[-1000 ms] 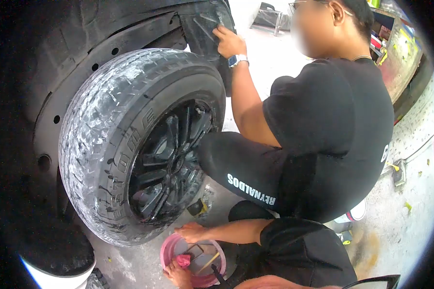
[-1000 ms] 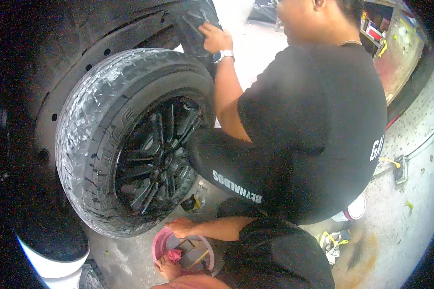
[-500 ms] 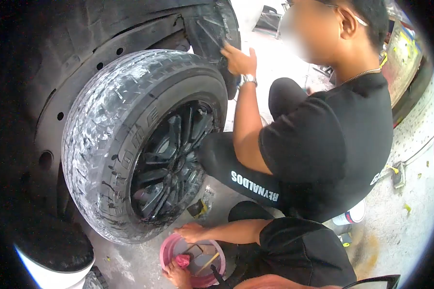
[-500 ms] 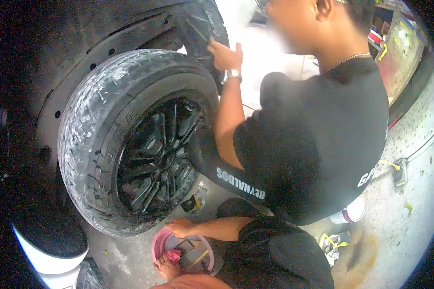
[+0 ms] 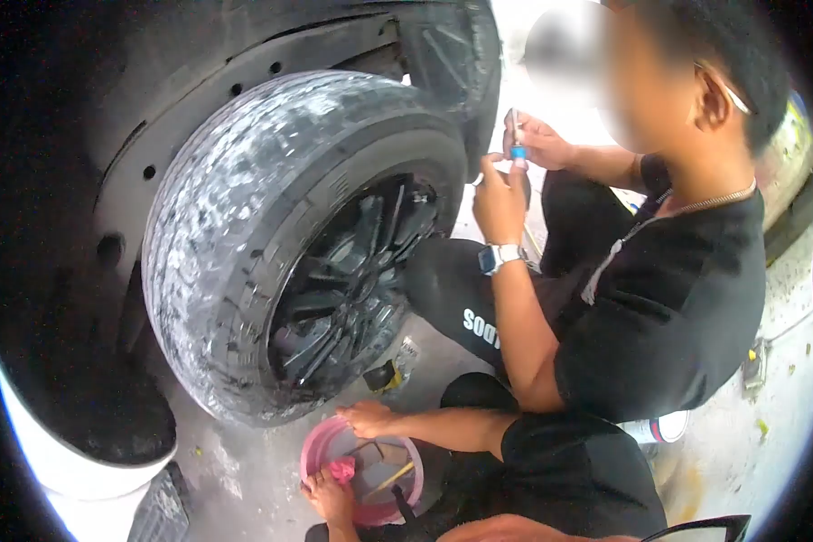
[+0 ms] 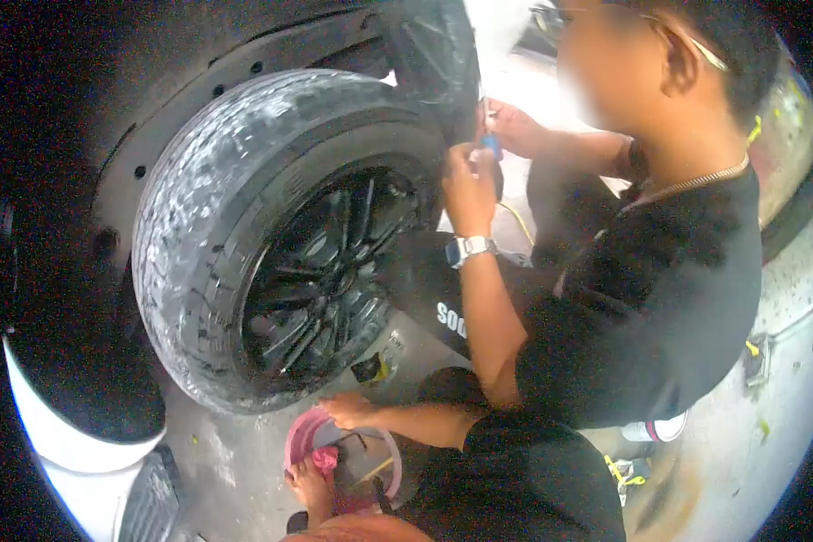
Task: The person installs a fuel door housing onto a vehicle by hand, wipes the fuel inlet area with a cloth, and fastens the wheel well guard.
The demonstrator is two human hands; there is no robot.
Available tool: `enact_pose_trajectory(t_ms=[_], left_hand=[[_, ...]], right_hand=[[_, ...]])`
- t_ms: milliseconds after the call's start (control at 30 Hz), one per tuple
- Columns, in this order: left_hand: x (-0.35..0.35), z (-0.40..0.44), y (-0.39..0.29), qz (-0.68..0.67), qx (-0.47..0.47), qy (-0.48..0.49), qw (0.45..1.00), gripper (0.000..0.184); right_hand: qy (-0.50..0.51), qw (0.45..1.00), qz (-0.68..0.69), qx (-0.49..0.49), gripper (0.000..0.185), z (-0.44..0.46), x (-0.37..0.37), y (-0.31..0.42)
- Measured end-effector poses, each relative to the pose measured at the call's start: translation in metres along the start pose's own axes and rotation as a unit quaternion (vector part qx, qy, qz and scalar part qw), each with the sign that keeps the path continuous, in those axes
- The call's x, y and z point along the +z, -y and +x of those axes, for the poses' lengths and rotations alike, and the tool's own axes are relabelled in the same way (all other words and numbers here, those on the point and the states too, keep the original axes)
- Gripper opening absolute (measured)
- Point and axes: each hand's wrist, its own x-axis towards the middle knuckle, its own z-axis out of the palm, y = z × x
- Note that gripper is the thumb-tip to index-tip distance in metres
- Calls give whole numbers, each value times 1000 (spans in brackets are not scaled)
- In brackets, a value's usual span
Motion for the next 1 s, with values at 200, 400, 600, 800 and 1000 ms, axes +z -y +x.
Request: enact_pose_trajectory(t_ms=[200, 400, 600, 800, 1000], left_hand=[[-15, -5, -1, -31, 19, -9, 999, 51], [3, -7, 12, -23, -11, 33, 999, 55], [7, -5, 18, -8, -44, 67, 997, 43], [12, -7, 21, -6, -5, -20, 1000, 41], [0, -4, 19, -3, 5, 49, 999, 46]], right_hand=[[-38, 998, -39, -16, 39, 10, 20, -10], [-13, 993, -121, 0, 49, 20, 2, 19], [-28, 992, -123, -27, 50, 41, 6, 38], [14, 990, -142, -9, 53, 47, -4, 51], [19, 989, -141, 29, 61, 48, -4, 54]])
